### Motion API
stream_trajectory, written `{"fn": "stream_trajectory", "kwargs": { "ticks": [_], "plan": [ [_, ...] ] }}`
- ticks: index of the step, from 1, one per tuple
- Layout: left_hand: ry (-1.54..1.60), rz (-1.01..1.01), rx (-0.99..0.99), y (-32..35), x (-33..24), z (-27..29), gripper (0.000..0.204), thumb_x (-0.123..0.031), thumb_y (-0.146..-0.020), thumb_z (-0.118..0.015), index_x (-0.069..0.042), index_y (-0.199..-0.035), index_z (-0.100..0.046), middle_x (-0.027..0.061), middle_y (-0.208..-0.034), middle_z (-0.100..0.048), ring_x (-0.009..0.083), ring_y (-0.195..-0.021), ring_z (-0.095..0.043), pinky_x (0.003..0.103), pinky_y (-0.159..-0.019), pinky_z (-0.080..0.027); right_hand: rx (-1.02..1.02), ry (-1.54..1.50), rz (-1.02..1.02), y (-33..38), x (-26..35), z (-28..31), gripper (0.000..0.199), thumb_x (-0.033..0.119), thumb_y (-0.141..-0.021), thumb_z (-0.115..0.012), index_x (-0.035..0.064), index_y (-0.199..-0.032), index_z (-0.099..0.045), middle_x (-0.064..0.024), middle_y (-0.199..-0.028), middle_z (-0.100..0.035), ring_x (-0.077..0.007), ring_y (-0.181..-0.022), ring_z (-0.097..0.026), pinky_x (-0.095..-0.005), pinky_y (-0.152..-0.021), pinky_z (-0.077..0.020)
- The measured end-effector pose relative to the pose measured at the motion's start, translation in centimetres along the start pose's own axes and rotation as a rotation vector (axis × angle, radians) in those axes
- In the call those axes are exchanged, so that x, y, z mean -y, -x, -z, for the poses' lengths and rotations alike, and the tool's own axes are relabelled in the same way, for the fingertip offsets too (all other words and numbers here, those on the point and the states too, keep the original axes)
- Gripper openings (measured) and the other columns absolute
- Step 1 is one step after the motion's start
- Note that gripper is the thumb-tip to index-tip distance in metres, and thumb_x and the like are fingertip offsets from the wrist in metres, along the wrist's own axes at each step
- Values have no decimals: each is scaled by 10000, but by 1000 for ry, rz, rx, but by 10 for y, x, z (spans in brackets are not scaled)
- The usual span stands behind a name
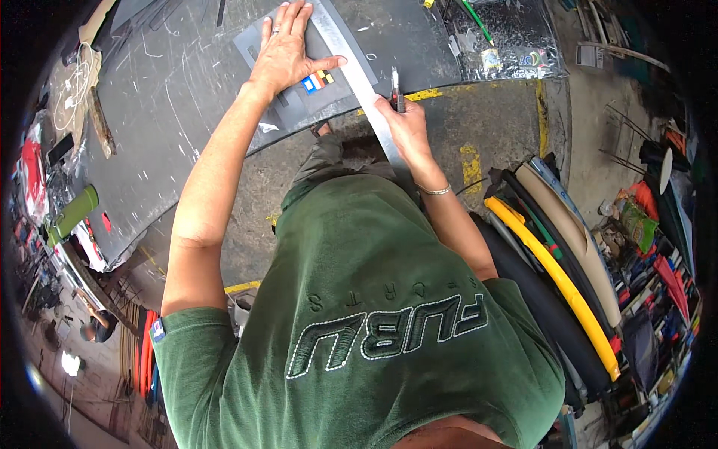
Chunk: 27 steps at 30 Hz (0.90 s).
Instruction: Cutting a piece of gray fabric using a metal ruler and a utility knife on a workbench.
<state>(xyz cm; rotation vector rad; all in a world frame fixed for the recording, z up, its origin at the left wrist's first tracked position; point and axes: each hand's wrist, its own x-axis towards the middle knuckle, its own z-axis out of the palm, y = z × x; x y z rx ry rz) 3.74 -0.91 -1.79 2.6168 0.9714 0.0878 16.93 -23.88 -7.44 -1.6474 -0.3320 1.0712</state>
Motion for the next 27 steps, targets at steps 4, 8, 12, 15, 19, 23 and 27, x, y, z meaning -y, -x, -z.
{"fn": "stream_trajectory", "kwargs": {
  "ticks": [4,8,12,15,19,23,27],
  "plan": [
    [21,-12,-1,-4,-1,-5,1226,-616,-670,-837,55,-1552,-312,299,-1613,-289,444,-1542,-203,554,-1265,-154,-1,39,-21,0,0,5,271,231,-900,-746,-40,-919,-755,40,-739,-654,-50,-684,-523,-268,-624,-454],
    [-285,-115,-151,1,33,-35,1223,-609,-673,-837,54,-1553,-308,298,-1613,-289,443,-1542,-202,553,-1265,-154,27,19,4,-3,-4,0,273,232,-898,-758,-40,-915,-752,41,-741,-652,-52,-685,-523,-269,-625,-454],
    [-65,-33,-71,0,32,-30,1238,-623,-661,-840,45,-1556,-306,289,-1618,-285,439,-1545,-201,553,-1265,-155,29,22,7,-2,-1,0,268,226,-900,-759,-42,-911,-751,44,-742,-647,-51,-683,-517,-271,-621,-453],
    [-53,-44,-65,-2,13,-20,1247,-632,-653,-841,39,-1558,-306,281,-1621,-284,436,-1546,-199,555,-1265,-155,7,28,3,-1,-2,4,263,221,-903,-757,-41,-910,-751,48,-740,-642,-51,-683,-510,-271,-619,-449],
    [2,18,-3,-1,-1,-4,1253,-636,-649,-843,39,-1559,-306,279,-1622,-285,436,-1547,-198,558,-1263,-159,16,17,2,-2,-2,4,260,218,-906,-754,-41,-918,-754,44,-748,-651,-50,-690,-514,-269,-625,-452],
    [72,52,37,-3,3,-3,1256,-636,-648,-844,40,-1559,-306,281,-1620,-287,438,-1546,-198,558,-1262,-161,24,30,-15,-2,-2,4,264,220,-909,-751,-43,-928,-754,38,-754,-663,-53,-695,-526,-270,-636,-462],
    [-30,-62,-106,1,29,-31,1258,-636,-650,-843,44,-1560,-303,285,-1616,-291,443,-1544,-200,558,-1263,-159,33,23,20,-2,-5,2,274,225,-910,-748,-48,-928,-751,21,-751,-675,-58,-693,-545,-274,-641,-472]
  ]
}}
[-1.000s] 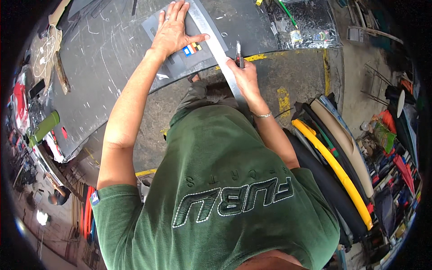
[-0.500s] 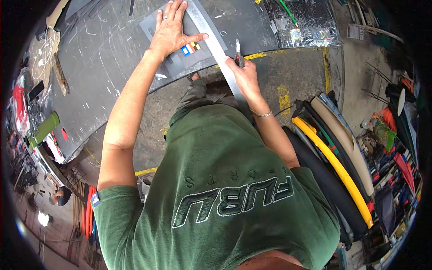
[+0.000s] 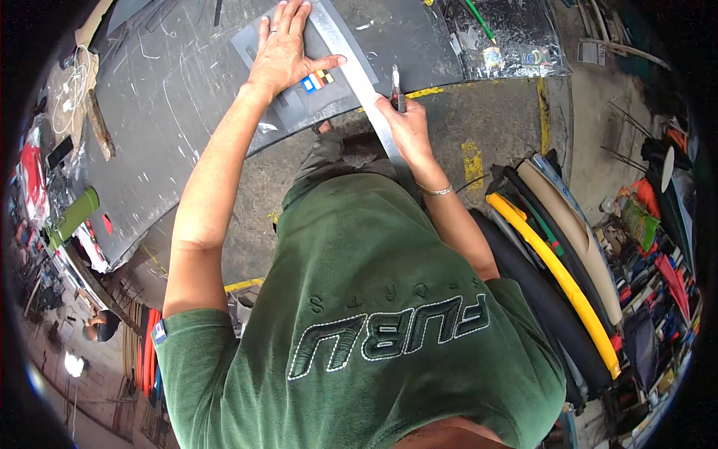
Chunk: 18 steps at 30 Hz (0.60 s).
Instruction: Cutting a piece of gray fabric using a metal ruler and a utility knife on a workbench.
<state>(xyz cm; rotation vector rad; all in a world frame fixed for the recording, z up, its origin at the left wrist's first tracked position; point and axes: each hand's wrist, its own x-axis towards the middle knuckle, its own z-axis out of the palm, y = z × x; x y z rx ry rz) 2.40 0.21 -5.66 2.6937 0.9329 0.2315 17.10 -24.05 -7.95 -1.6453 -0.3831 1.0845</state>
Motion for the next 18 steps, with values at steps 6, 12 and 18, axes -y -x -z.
{"fn": "stream_trajectory", "kwargs": {
  "ticks": [6,12,18],
  "plan": [
    [4,-192,-359,-9,28,-41,1253,-642,-654,-839,45,-1558,-307,288,-1614,-292,445,-1542,-201,559,-1263,-153,19,25,-38,4,11,-4,220,181,-943,-764,-38,-952,-763,64,-812,-642,-23,-709,-512,-230,-612,-419],
    [-13,-31,32,-10,-24,11,1247,-653,-668,-825,45,-1560,-304,289,-1617,-286,441,-1544,-198,557,-1265,-143,-49,-25,-28,3,-3,6,236,195,-939,-767,-41,-936,-757,63,-795,-636,-25,-702,-508,-231,-614,-424],
    [-137,-8,13,4,4,1,1250,-662,-679,-814,48,-1566,-292,288,-1626,-275,438,-1547,-193,550,-1268,-141,1,34,-18,4,6,-4,238,188,-934,-767,-50,-939,-753,58,-791,-638,-31,-706,-513,-235,-620,-430]
  ]
}}
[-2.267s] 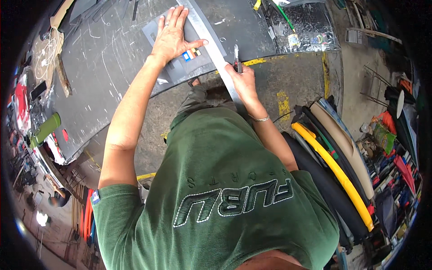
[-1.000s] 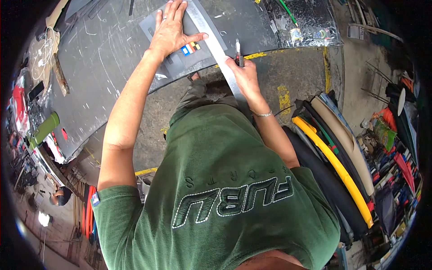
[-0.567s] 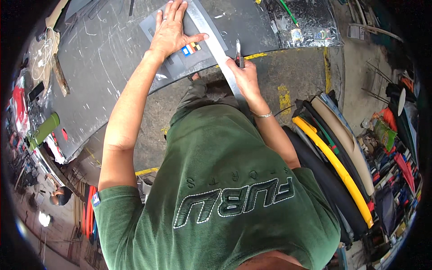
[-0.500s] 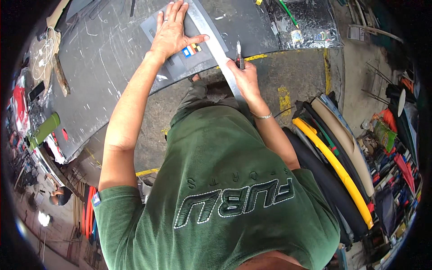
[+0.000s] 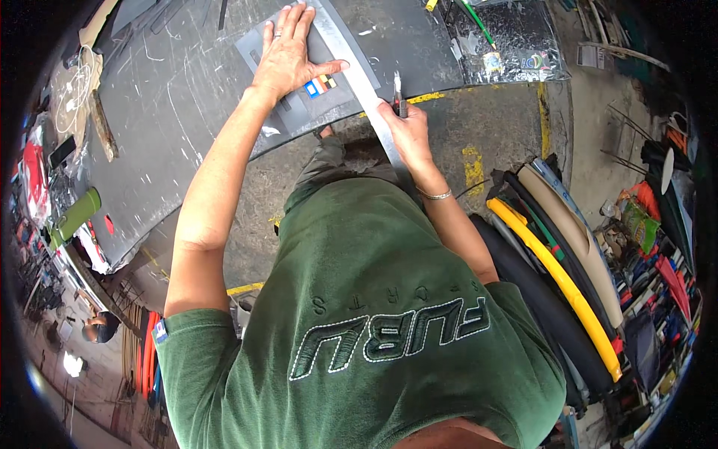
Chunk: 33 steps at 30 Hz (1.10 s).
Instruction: Cutting a piece of gray fabric using a metal ruler and a utility knife on a workbench.
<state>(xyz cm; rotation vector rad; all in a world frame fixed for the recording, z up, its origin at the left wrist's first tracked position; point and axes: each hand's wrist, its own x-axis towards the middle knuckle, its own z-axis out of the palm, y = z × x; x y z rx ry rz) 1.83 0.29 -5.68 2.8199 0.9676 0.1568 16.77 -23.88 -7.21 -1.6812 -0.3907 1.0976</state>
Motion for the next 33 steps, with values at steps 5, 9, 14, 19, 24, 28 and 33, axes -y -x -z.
{"fn": "stream_trajectory", "kwargs": {
  "ticks": [5,9,14,19,24,28,33],
  "plan": [
    [160,31,86,-11,-26,23,1249,-663,-681,-812,50,-1566,-294,289,-1629,-272,436,-1549,-191,546,-1269,-140,-42,36,-29,0,-2,7,245,194,-926,-773,-50,-940,-752,49,-797,-649,-34,-709,-519,-238,-624,-435],
    [123,5,14,-5,-13,15,1243,-664,-682,-811,53,-1562,-303,290,-1627,-276,435,-1548,-195,544,-1268,-146,-22,-26,-16,-1,-1,1,253,200,-919,-777,-50,-947,-749,39,-811,-664,-37,-711,-527,-240,-629,-439],
    [149,23,65,-10,-27,26,1241,-662,-681,-813,53,-1560,-306,290,-1626,-280,436,-1547,-198,545,-1266,-153,-43,19,-52,1,1,6,257,201,-921,-779,-51,-965,-750,36,-820,-669,-41,-714,-533,-242,-637,-448],
    [22,-15,-22,-3,-1,-3,1244,-659,-680,-817,50,-1562,-302,288,-1627,-281,433,-1546,-202,528,-1267,-167,-23,31,-39,-2,-1,0,260,210,-922,-778,-46,-959,-750,40,-813,-666,-41,-711,-531,-244,-635,-446],
    [-85,-14,87,-22,-36,25,1230,-661,-697,-808,72,-1551,-311,288,-1616,-306,432,-1541,-223,514,-1264,-194,-66,84,-12,-5,-13,13,316,295,-888,-762,-20,-887,-736,-19,-700,-671,-115,-636,-586,-315,-625,-482],
    [477,-296,-303,-8,7,-8,1227,-661,-719,-794,128,-1525,-313,307,-1603,-319,446,-1534,-238,498,-1261,-220,-46,401,134,-2,5,15,395,385,-869,-772,-4,-912,-720,-128,-758,-711,-262,-703,-698,-387,-671,-526],
    [241,-168,38,-25,-20,21,1268,-681,-727,-780,178,-1512,-276,363,-1595,-284,460,-1533,-233,477,-1263,-223,-40,609,248,16,59,37,438,299,-915,-725,-17,-1190,-594,-257,-1068,-695,-381,-907,-722,-459,-844,-549]
  ]
}}
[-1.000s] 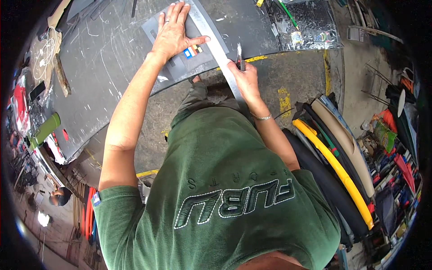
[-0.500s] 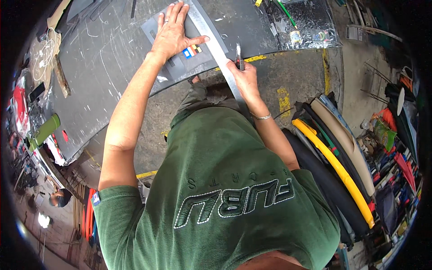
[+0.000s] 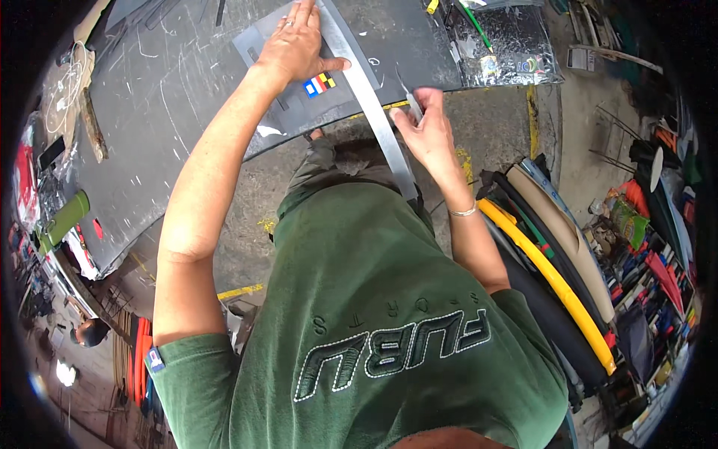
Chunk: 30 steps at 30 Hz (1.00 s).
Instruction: Cutting a piece of gray fabric using a metal ruler and a utility knife on a workbench.
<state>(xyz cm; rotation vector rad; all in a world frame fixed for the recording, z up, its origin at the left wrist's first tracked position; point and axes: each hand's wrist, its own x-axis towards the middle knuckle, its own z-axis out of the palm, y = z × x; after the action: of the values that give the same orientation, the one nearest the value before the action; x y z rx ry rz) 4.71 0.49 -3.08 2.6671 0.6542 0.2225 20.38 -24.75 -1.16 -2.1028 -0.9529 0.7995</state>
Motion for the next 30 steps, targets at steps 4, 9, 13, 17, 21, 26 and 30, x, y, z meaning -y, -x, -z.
{"fn": "stream_trajectory", "kwargs": {
  "ticks": [4,9,13,17,21,26,30],
  "plan": [
    [-289,263,396,-16,-34,24,1301,-715,-741,-753,186,-1525,-236,382,-1609,-237,461,-1537,-222,469,-1260,-233,18,3,270,-20,20,5,481,111,-1009,-586,-21,-1447,-437,-277,-1267,-639,-359,-990,-701,-452,-940,-538],
    [36,-73,-54,14,1,0,1318,-740,-731,-742,181,-1529,-240,358,-1630,-218,450,-1544,-212,467,-1260,-239,21,159,466,-68,62,-27,497,131,-1051,-507,53,-1531,-406,-268,-1332,-624,-433,-1107,-663,-480,-978,-528],
    [-378,314,502,-28,-45,26,1255,-688,-745,-750,157,-1536,-265,337,-1642,-219,426,-1552,-211,466,-1267,-226,25,178,458,-90,68,-41,469,127,-1026,-519,76,-1487,-444,-264,-1281,-635,-469,-1131,-631,-520,-976,-520],
    [-327,224,144,-9,-20,-3,1221,-615,-714,-836,113,-1531,-296,246,-1617,-315,379,-1536,-274,533,-1235,-278,43,203,497,-98,75,-47,449,131,-1018,-527,96,-1461,-464,-263,-1236,-644,-475,-1122,-631,-527,-968,-521],
    [-305,241,200,-11,-27,4,1148,-509,-726,-849,159,-1487,-308,263,-1576,-350,379,-1513,-319,499,-1217,-336,76,255,435,-101,76,-48,455,125,-1012,-528,116,-1462,-467,-260,-1209,-652,-474,-1110,-633,-533,-953,-522],
    [-307,235,182,-9,-25,0,1106,-484,-733,-847,149,-1479,-331,250,-1567,-363,377,-1499,-343,495,-1214,-341,64,275,351,-107,74,-51,411,100,-983,-566,86,-1392,-529,-296,-1052,-666,-483,-919,-682,-526,-808,-566],
    [-331,224,149,-8,-25,-1,1081,-481,-729,-848,140,-1466,-358,242,-1538,-398,372,-1489,-361,490,-1212,-346,110,268,386,-108,69,-51,513,76,-992,-514,103,-1494,-414,-323,-1086,-644,-539,-960,-647,-592,-845,-536]
  ]
}}
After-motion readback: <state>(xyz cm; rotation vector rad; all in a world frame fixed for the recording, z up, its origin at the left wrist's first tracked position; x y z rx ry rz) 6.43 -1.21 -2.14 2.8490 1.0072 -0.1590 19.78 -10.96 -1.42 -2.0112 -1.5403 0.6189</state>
